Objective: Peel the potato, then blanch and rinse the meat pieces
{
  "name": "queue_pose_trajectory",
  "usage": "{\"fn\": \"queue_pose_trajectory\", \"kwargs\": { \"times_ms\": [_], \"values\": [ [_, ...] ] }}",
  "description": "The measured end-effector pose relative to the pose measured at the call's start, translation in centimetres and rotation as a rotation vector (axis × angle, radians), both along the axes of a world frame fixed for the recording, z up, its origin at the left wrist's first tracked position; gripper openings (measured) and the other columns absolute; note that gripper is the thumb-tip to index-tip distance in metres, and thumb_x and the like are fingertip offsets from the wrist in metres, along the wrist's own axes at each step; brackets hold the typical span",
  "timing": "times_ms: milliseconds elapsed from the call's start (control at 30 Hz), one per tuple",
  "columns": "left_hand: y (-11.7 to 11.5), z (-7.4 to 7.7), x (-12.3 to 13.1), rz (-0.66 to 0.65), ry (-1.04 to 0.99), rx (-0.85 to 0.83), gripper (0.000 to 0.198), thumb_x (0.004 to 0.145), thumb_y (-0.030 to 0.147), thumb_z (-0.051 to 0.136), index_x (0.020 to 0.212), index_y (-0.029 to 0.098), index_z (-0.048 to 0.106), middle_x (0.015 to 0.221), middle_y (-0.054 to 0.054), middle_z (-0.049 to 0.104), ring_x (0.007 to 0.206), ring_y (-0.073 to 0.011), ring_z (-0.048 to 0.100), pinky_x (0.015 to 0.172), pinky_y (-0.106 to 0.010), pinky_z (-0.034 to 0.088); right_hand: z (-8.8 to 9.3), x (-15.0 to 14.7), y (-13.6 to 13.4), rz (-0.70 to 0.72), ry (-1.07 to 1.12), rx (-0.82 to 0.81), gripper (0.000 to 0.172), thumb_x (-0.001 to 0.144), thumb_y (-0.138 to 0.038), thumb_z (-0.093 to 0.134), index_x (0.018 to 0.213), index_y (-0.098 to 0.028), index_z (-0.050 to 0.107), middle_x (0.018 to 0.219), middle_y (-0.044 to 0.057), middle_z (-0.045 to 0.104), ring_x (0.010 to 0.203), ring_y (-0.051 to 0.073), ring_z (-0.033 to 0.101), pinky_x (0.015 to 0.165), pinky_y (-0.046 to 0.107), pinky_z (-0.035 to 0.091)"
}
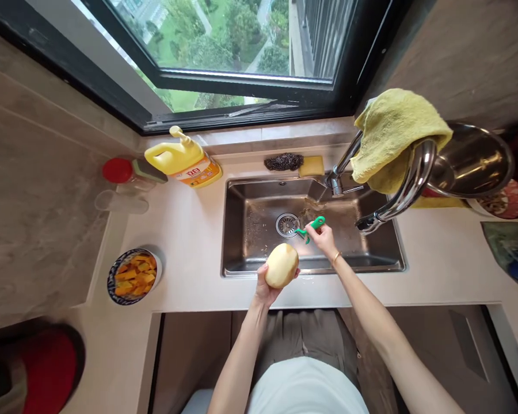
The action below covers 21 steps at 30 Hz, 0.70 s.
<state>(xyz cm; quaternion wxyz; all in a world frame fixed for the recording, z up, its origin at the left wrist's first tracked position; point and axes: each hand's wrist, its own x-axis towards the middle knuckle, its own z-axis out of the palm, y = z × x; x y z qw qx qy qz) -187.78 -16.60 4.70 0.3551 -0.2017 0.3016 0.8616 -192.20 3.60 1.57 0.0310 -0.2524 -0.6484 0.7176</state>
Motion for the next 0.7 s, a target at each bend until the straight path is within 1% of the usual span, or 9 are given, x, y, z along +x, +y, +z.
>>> {"fn": "queue_pose_trajectory", "kwargs": {
  "times_ms": [67,133,233,300,367,433,600,667,700],
  "values": [
    [-0.7,0.1,0.2,-0.051,0.037,0.004,0.068,0.066,0.052,0.064,0.119,0.012,0.054,0.111,-0.016,0.065,0.101,-0.0358,0.061,0.098,-0.055,0.038,-1.3,-0.8,1.8,-0.09,-0.046,0.065,0.048,0.055,-0.062,0.07,0.062,-0.017,0.058,0.054,0.002,0.059,0.051,0.014,0.051,0.051,0.027,0.042],
    [-1.0,0.0,0.1,-0.094,0.079,0.004,0.074,0.063,0.052,0.068,0.122,0.012,0.052,0.116,-0.017,0.063,0.108,-0.0372,0.058,0.101,-0.055,0.035,-1.1,-0.8,2.4,-0.134,-0.035,0.03,0.047,0.057,-0.061,0.07,0.063,-0.016,0.058,0.054,0.002,0.059,0.049,0.013,0.05,0.049,0.027,0.041],
    [-0.6,-0.2,-0.8,-0.162,0.116,-0.006,0.079,0.06,0.052,0.073,0.124,0.012,0.05,0.121,-0.019,0.059,0.113,-0.0386,0.054,0.098,-0.056,0.038,1.8,0.5,0.7,-0.134,0.036,-0.159,0.043,0.065,-0.057,0.068,0.075,-0.016,0.06,0.062,0.002,0.062,0.048,0.01,0.047,0.047,0.024,0.04],
    [0.0,-0.4,-1.4,-0.198,0.126,-0.013,0.076,0.062,0.051,0.072,0.124,0.013,0.05,0.121,-0.018,0.059,0.113,-0.0384,0.054,0.092,-0.053,0.044,4.2,1.6,-1.1,-0.057,0.071,-0.281,0.038,0.069,-0.053,0.068,0.078,-0.017,0.06,0.063,0.001,0.061,0.046,0.009,0.045,0.044,0.023,0.038],
    [0.5,-0.4,-1.8,-0.218,0.138,-0.008,0.073,0.064,0.049,0.071,0.125,0.014,0.05,0.119,-0.018,0.06,0.112,-0.0375,0.055,0.086,-0.047,0.049,5.4,2.4,-2.5,0.003,0.082,-0.325,0.036,0.07,-0.052,0.068,0.078,-0.017,0.06,0.062,-0.001,0.06,0.046,0.009,0.044,0.042,0.022,0.036],
    [0.7,-0.3,-1.8,-0.234,0.148,0.003,0.071,0.065,0.047,0.069,0.125,0.014,0.05,0.118,-0.017,0.061,0.111,-0.0369,0.056,0.08,-0.042,0.051,4.7,2.6,-2.6,-0.033,0.071,-0.298,0.037,0.07,-0.052,0.068,0.079,-0.017,0.061,0.063,0.0,0.06,0.048,0.009,0.046,0.043,0.022,0.037],
    [0.5,0.3,-1.6,-0.237,0.18,-0.016,0.072,0.061,0.049,0.068,0.123,0.015,0.052,0.116,-0.017,0.061,0.11,-0.0389,0.055,0.074,-0.04,0.049,-0.9,1.8,1.3,-0.327,-0.092,-0.127,0.048,0.053,-0.059,0.074,0.061,-0.017,0.054,0.049,-0.002,0.054,0.043,0.01,0.045,0.041,0.023,0.035],
    [0.6,0.4,-1.9,-0.233,0.193,-0.036,0.075,0.06,0.051,0.068,0.124,0.016,0.05,0.119,-0.017,0.06,0.111,-0.0387,0.054,0.076,-0.041,0.049,-1.5,1.8,2.2,-0.381,-0.091,-0.129,0.048,0.052,-0.06,0.074,0.06,-0.017,0.053,0.048,-0.002,0.054,0.042,0.01,0.045,0.041,0.023,0.035],
    [0.7,0.4,-2.2,-0.227,0.19,-0.049,0.076,0.06,0.051,0.068,0.125,0.017,0.05,0.12,-0.016,0.06,0.111,-0.038,0.054,0.079,-0.041,0.049,-1.1,1.9,2.1,-0.399,-0.066,-0.142,0.048,0.054,-0.059,0.073,0.063,-0.016,0.055,0.051,-0.001,0.055,0.043,0.01,0.046,0.042,0.023,0.036]
  ]
}}
